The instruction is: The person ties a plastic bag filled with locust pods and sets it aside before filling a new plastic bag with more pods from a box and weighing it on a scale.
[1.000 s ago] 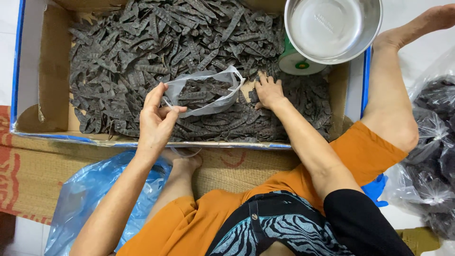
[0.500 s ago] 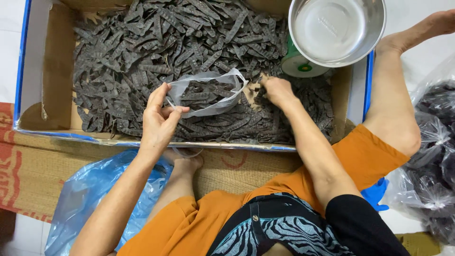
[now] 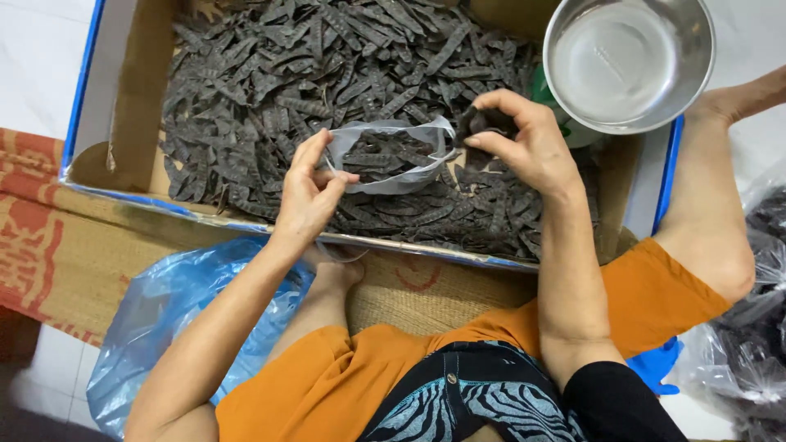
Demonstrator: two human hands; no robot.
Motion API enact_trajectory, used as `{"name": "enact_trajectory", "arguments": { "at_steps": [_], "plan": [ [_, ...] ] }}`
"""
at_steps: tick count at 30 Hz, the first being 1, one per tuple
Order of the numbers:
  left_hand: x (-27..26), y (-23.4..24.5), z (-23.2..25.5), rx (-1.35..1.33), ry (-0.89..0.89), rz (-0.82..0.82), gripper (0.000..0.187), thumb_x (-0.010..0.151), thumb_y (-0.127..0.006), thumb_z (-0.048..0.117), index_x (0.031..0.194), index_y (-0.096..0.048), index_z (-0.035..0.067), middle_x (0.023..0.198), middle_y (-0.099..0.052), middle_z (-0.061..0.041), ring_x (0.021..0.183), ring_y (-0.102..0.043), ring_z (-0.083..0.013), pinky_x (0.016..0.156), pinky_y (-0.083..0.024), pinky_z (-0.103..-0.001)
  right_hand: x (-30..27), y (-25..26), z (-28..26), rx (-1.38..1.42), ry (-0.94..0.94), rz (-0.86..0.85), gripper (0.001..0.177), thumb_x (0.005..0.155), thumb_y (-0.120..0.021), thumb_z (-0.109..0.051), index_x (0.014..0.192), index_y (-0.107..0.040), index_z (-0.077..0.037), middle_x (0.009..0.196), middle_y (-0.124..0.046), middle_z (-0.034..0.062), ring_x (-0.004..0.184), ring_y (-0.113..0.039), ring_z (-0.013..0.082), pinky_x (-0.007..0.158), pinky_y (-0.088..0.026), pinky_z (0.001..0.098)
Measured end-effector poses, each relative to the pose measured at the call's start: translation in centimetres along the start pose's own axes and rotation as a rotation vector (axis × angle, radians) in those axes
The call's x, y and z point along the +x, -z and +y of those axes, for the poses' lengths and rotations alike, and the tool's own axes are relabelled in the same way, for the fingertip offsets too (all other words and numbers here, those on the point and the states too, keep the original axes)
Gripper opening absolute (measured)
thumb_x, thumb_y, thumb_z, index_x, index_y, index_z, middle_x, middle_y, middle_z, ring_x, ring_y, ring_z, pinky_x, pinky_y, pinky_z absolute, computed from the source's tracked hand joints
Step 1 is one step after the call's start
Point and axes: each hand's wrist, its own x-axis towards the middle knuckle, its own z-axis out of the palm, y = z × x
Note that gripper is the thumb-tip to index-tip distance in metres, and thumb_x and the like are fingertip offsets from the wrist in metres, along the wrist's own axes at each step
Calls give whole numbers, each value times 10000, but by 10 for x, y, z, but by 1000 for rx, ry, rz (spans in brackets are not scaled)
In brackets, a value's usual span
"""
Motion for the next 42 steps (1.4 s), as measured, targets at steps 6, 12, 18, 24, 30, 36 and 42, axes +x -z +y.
{"name": "enact_trajectory", "arguments": {
  "at_steps": [6,12,18,24,30,36,42],
  "plan": [
    [0,0,4,4,8,-5,663,929,-569,-96,1555,-352,-56,1588,-360,-179,1050,-746,-213,896,-598,-272,41,-60,-18,-230,427,-38,293,915,-797,-60,1173,-659,-49,1080,-706,76,988,-708,190,873,-587,317],
    [2,1,4,-3,5,5,670,927,-574,-95,1558,-351,-55,1603,-346,-174,1049,-743,-211,885,-592,-268,58,-123,16,-319,580,-159,461,796,-827,-84,1212,-644,-6,1152,-697,158,1033,-686,361,872,-553,393],
    [0,3,2,0,-22,5,685,921,-568,-107,1568,-349,-55,1613,-352,-172,1055,-743,-214,888,-589,-270,49,-84,35,-269,410,43,144,942,-763,-52,1085,-746,-53,1024,-760,72,892,-741,189,793,-603,298],
    [2,4,6,39,-21,-10,674,927,-573,-110,1565,-363,-62,1599,-367,-175,1077,-744,-229,921,-592,-281,28,-11,126,-290,-77,122,136,951,-731,-108,1059,-750,-27,900,-762,99,761,-722,205,704,-568,317],
    [2,2,12,50,-14,-17,672,939,-569,-102,1573,-347,-64,1593,-376,-176,1085,-740,-239,925,-590,-286,22,-45,261,-850,-354,-88,369,808,-861,-305,1067,-748,-67,1028,-726,189,968,-696,382,824,-551,491],
    [2,2,10,52,-23,-21,685,937,-567,-109,1578,-329,-67,1584,-375,-184,1092,-740,-253,909,-594,-287,14,-74,282,-921,-292,-102,434,736,-854,-191,1123,-691,-83,1121,-705,176,1059,-671,391,840,-544,505],
    [-1,6,7,52,-32,-16,676,938,-570,-111,1574,-346,-73,1570,-381,-193,1084,-739,-264,900,-592,-281,6,-41,240,-754,-260,-20,423,685,-866,-142,1067,-701,-63,1134,-684,201,1042,-649,425,845,-537,477]
  ]
}}
